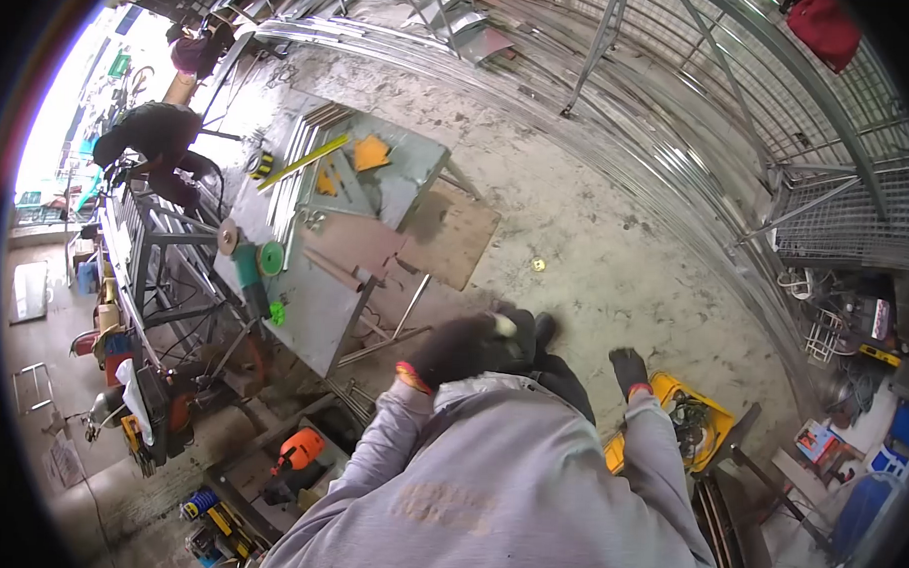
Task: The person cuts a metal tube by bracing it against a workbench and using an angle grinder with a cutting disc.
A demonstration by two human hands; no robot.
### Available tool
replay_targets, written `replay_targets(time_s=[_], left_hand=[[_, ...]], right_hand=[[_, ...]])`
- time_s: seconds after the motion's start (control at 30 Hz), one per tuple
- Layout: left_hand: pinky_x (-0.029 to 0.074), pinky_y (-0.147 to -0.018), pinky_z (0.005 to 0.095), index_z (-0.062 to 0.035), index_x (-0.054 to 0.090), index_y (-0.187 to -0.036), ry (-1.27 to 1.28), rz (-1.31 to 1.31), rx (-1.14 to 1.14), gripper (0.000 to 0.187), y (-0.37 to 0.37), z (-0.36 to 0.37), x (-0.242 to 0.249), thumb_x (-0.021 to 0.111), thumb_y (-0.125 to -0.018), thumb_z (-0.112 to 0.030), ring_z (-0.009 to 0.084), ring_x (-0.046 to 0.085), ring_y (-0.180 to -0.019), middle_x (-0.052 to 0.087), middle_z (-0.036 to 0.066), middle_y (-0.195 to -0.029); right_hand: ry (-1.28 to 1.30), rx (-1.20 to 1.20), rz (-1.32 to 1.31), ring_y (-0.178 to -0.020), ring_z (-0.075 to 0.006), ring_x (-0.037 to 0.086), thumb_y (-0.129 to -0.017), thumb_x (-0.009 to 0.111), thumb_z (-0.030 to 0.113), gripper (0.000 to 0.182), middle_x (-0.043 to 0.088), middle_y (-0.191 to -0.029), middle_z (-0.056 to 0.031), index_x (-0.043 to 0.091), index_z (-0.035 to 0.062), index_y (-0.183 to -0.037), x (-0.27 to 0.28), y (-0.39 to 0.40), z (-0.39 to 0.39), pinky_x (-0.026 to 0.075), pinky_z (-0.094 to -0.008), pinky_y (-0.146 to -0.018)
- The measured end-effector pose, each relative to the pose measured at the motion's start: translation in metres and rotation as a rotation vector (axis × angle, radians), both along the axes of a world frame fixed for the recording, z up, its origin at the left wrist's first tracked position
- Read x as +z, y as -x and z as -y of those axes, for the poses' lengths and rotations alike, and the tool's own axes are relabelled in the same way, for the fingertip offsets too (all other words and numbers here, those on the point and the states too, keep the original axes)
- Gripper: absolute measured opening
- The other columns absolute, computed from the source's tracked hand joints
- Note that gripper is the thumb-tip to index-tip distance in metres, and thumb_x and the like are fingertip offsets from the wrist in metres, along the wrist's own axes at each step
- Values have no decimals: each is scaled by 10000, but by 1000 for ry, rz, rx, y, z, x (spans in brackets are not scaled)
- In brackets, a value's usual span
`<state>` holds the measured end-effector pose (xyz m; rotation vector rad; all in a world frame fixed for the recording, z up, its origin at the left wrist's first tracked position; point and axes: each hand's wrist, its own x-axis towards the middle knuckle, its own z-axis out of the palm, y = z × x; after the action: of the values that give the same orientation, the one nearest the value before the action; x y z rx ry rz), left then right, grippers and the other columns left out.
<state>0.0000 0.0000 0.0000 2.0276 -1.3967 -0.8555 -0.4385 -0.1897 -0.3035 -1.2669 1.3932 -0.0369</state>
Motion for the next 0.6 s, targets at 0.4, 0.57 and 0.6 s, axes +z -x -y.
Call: replay_targets(time_s=[0.4, 0.57, 0.6], left_hand=[[593, -824, 493, -60, 788, -1140, -119, -142, 91, 374, -65, 232, -41, 718, -1039, -413, 433, 765, -945, 782, 241, -1003], [585, -865, 539, -38, 781, -1069, -13, -180, -63, 458, -82, 371, -32, 716, -1005, -486, 468, 745, -970, 780, 242, -1002], [585, -865, 539, -38, 781, -1069, -11, -168, -30, 458, -96, 393, -18, 716, -1005, -486, 468, 745, -970, 780, 242, -1002]], right_hand=[[506, 973, -88, -1056, -382, 727, -1066, 627, 344, 288, 758, -1160, -144, 764, 97, -1124, 43, 9, 165, 583, -516, -906], [510, 1197, -161, -1061, -372, 733, -1034, 638, 316, 236, 774, -1126, -135, 783, 134, -1071, 94, -93, 296, 593, -523, -906], [506, 1233, -176, -1061, -373, 733, -1033, 636, 312, 234, 775, -1122, -138, 785, 135, -1065, 103, -119, 323, 593, -522, -906]])
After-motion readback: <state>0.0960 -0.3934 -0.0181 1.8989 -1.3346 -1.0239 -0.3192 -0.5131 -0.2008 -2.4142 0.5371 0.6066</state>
